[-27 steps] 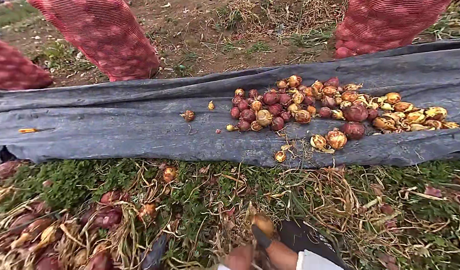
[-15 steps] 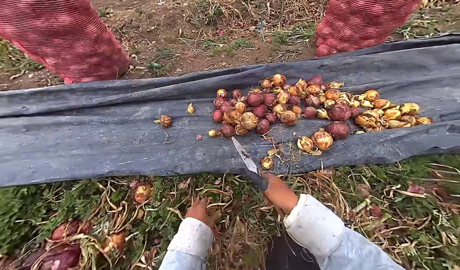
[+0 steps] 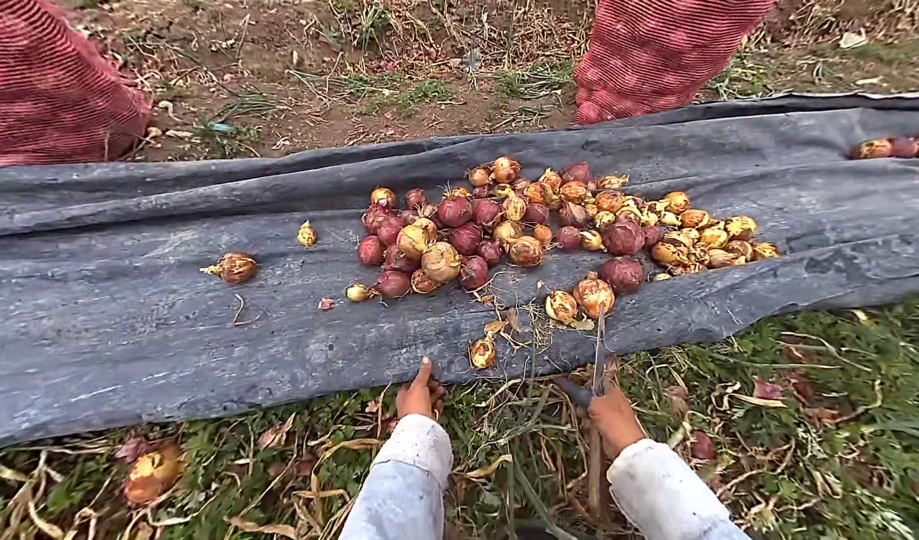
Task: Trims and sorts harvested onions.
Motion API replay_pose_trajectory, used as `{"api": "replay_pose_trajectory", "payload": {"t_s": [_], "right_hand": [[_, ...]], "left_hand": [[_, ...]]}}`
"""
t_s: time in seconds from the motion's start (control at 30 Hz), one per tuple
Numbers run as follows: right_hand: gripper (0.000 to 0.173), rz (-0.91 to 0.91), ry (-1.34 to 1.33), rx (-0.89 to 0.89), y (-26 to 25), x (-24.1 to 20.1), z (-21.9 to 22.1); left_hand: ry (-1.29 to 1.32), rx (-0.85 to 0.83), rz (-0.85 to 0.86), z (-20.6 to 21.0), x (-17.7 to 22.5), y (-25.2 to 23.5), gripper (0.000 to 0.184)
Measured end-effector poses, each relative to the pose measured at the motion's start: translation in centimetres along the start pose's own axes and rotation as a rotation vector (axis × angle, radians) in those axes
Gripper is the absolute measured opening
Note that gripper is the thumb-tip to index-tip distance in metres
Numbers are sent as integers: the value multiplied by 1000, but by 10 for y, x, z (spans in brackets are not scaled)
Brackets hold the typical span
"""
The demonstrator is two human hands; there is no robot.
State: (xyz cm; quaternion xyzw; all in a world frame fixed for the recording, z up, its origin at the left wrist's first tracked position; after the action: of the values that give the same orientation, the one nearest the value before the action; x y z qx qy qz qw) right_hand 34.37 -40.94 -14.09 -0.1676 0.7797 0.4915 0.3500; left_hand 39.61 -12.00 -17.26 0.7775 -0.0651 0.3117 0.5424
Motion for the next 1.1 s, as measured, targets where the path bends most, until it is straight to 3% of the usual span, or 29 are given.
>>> {"api": "replay_pose_trajectory", "payload": {"t_s": [0.07, 0.17, 0.37, 0.63, 0.7, 0.8, 0.87, 1.0, 1.1], "right_hand": [[38, -5, -28, 15, -3, 4, -1], [39, -17, -72, 71, -10, -1, 3], [39, -8, 13, 233, -31, -20, -4], [46, -21, -111, 297, 12, 1, -31], [48, -53, -97, 288, 34, 14, -47], [40, -8, -59, 282, 65, 33, -68], [38, 42, -75, 245, 84, 40, -79], [44, 91, -176, 249, 107, 40, -102], [47, 38, -245, 251, 117, 39, -115]], "left_hand": [[-89, 3, -35, -5, 2, -7, 57], [-170, 21, 35, -14, 15, -6, 36], [-22, 6, 76, -34, 10, 50, 18], [74, -22, -23, -80, -89, 77, 27], [99, -4, 9, -87, -94, 97, 17], [265, -62, 56, -104, -105, 123, 36], [327, -79, 116, -107, -113, 130, 33], [454, -94, 153, -90, -111, 155, 22], [525, -87, 161, -79, -97, 175, 32]]}}
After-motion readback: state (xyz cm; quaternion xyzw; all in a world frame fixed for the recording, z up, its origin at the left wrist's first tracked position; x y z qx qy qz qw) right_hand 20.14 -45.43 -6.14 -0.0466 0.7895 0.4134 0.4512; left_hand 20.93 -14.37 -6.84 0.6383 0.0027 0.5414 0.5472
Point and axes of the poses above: each hand's wrist, its own y-axis away from the middle knuckle, its own z-axis out of the palm, x = y × z, the point moved 3 cm from there along -y, towards the middle knuckle, and after that the axes turned 9 degrees about -y, right-handed, at the moved point
